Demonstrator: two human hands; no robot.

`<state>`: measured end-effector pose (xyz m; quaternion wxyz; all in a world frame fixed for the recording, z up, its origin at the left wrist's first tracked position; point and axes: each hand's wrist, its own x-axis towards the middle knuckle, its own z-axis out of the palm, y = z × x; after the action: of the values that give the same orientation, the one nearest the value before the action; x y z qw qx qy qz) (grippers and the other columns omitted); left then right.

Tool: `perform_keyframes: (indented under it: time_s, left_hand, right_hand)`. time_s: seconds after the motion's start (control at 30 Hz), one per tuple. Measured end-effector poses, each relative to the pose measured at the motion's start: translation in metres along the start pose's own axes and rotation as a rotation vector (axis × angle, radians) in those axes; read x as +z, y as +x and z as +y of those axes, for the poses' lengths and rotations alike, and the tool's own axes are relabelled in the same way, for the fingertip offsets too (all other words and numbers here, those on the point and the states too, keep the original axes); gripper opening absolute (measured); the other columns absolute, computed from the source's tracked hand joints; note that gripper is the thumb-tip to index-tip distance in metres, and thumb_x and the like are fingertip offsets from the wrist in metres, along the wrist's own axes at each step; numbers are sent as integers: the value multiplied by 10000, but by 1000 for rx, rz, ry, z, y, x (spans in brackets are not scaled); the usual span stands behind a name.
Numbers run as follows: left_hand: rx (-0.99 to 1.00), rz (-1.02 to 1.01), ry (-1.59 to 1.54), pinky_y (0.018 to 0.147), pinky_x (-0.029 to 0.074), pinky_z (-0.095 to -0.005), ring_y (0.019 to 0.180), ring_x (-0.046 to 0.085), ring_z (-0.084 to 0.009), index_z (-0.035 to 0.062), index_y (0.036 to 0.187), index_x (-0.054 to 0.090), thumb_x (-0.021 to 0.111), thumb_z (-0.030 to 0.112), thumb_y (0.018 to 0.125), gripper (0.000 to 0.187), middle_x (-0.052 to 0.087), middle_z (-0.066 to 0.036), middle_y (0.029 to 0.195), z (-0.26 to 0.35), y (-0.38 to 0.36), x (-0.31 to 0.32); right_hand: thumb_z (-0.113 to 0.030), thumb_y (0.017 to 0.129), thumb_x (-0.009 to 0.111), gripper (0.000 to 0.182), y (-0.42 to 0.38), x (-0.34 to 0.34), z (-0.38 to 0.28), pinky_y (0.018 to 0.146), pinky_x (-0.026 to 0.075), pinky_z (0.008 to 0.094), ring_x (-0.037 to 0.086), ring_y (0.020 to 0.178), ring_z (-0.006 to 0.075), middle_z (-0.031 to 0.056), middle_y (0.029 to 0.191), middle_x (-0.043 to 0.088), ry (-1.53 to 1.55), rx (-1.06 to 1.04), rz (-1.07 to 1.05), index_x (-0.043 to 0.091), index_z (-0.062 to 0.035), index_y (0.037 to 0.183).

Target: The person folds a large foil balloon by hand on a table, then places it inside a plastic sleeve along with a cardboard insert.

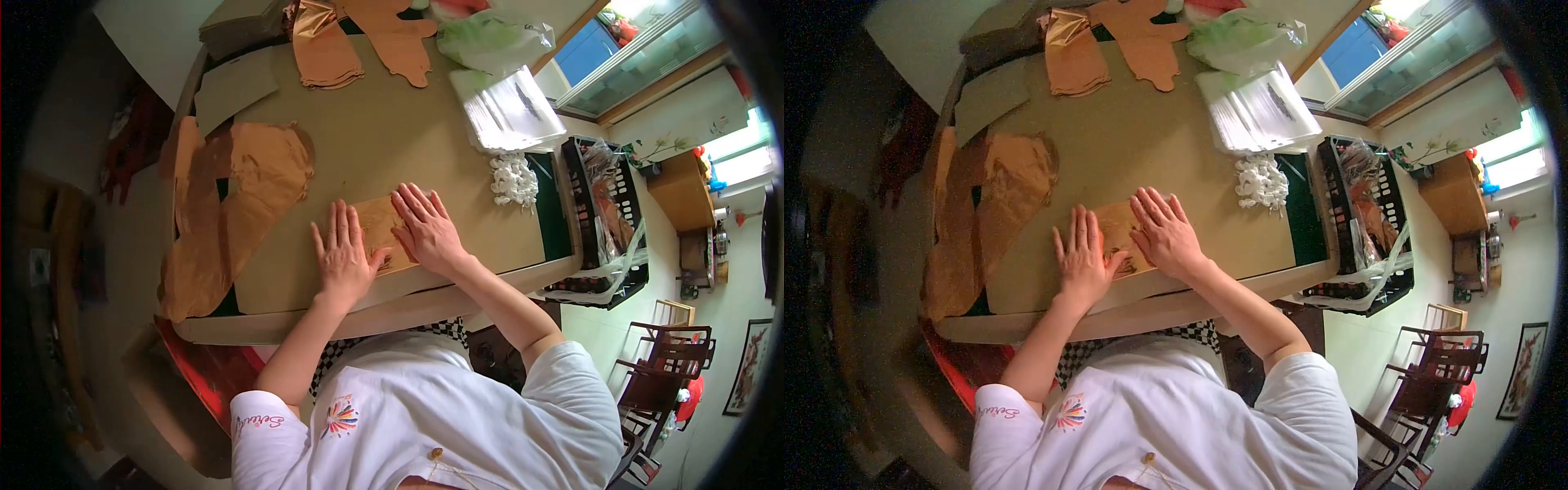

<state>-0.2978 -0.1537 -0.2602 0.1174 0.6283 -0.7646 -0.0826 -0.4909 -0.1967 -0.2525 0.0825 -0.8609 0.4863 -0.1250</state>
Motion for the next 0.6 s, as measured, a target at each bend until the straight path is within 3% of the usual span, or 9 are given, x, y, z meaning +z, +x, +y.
perform_keyframes:
  time_s: [0.17, 0.27, 0.47, 0.6]
  left_hand:
    - [-141, -126, 47, 1145, 64, -590, 1455, 156, -308, -31, 1475, 218, 453, 515, 947, 795, 204, -193, 1552, -1, 0, -21]
    - [-43, 85, 80, 1152, 91, -569, 1450, 172, -312, -20, 1474, 234, 469, 435, 960, 726, 212, -192, 1549, 10, 16, -16]
    - [76, 34, -118, 1159, 110, -546, 1444, 185, -330, -11, 1471, 255, 484, 269, 947, 637, 223, -195, 1543, 13, 19, 9]
    - [92, 76, -71, 1162, 116, -538, 1443, 187, -331, 13, 1481, 255, 499, 267, 925, 658, 221, -185, 1548, 9, 20, 19]
  right_hand:
    - [-334, 975, 446, 566, 0, 2, 1, 1168, 161, 452, 252, 1429, 268, 123, 1521, 318, -10, -1, 14, 341, -56, 1456]
    - [-327, 973, 447, 558, 0, 3, 0, 1168, 160, 459, 256, 1427, 266, 123, 1517, 327, 0, 0, 25, 350, -58, 1452]
    - [-259, 964, 439, 524, 5, 2, -7, 1168, 130, 503, 235, 1437, 256, 131, 1509, 335, -115, 21, 4, 369, -43, 1437]
    - [-216, 932, 485, 530, 8, 11, -25, 1159, 136, 525, 278, 1420, 263, 121, 1491, 370, -9, 7, 39, 391, -46, 1425]
